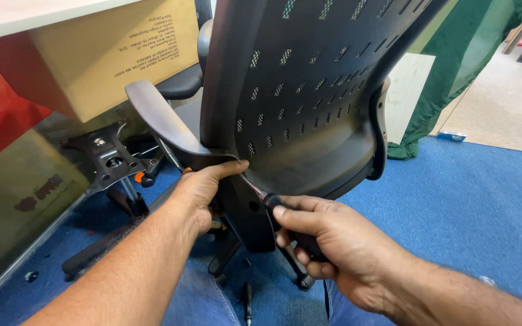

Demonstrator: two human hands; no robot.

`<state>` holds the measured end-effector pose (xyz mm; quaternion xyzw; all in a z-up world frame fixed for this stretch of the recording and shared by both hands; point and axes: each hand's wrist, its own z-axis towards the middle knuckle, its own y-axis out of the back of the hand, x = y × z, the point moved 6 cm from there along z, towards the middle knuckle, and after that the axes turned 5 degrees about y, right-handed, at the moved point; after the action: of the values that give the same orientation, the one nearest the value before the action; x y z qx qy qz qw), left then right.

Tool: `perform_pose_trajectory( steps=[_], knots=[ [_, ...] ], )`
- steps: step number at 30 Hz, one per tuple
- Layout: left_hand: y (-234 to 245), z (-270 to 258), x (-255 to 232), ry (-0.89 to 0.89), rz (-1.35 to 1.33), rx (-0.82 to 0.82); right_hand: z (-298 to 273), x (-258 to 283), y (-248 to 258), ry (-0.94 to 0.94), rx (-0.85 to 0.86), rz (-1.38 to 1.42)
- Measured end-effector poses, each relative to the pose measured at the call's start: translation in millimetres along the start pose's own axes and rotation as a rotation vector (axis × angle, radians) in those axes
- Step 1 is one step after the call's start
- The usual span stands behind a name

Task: The person uses a screwdriver to tighten a screw on the left armrest of a black office chair. The person holds the armrest steady with the left hand while turning the screwdriver with the right hand.

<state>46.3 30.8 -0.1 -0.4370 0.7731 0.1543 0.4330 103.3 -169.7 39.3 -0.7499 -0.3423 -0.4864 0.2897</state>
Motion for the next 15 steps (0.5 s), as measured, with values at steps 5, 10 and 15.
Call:
perform_pose_trajectory(
  steps=[5, 10, 15],
  knots=[
    [-1, -2, -2, -0.007, -0.014, 0.011, -9, -17, -1, -0.141, -0.08, 0.426],
    [-2, 2, -3, -0.033, -0.026, 0.015, 0, -30, 3, -0.117, 0.132, 0.453],
    [-3, 14, -8, -0.096, -0.057, 0.08, 18, -30, 13, -0.057, 0.203, 0.44]
  ],
)
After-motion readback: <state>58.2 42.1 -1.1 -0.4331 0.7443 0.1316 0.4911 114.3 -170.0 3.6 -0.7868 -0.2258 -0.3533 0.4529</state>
